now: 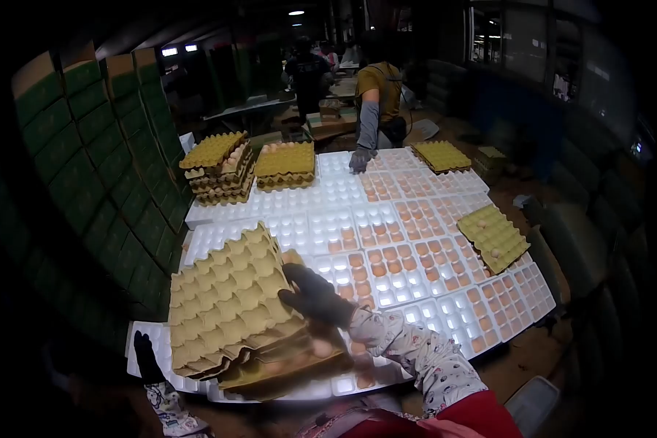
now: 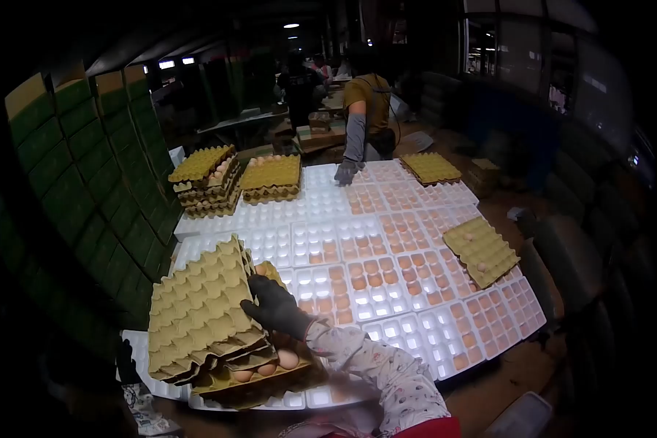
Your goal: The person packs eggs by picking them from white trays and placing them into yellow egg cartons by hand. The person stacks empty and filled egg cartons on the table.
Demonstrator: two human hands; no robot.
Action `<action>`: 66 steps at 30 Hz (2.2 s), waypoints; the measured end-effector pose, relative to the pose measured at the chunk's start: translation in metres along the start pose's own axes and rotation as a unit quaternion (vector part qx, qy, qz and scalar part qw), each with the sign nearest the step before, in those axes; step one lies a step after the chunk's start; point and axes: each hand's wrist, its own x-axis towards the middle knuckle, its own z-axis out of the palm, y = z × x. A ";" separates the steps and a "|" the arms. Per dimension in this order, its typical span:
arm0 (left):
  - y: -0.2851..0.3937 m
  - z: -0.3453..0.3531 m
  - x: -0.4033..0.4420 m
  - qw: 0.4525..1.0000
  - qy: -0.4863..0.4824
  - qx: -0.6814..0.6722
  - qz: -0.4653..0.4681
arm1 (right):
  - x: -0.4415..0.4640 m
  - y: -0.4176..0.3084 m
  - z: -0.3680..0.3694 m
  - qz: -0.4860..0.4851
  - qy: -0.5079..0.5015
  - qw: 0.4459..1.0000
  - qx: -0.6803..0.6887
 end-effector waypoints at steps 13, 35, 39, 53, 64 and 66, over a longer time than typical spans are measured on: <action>-0.003 0.025 0.027 0.951 -0.266 -0.129 -0.085 | -0.025 -0.042 0.011 0.201 -0.077 0.961 0.171; 0.304 0.208 0.010 0.847 -0.487 -0.131 0.169 | -0.404 0.120 -0.139 0.090 0.502 0.717 0.475; 0.320 0.235 0.004 0.833 -0.500 -0.137 0.194 | -0.488 0.161 -0.145 0.052 0.597 0.696 0.395; 0.305 0.244 -0.042 0.745 -0.575 0.110 0.321 | -0.584 0.252 -0.123 0.064 0.712 0.588 0.380; 0.194 0.131 -0.061 0.895 -0.404 0.162 0.102 | -0.497 0.248 -0.164 0.258 0.664 0.639 -0.289; 0.177 0.133 -0.072 0.884 -0.407 0.208 0.093 | -0.423 0.208 -0.170 0.222 0.628 0.742 -0.075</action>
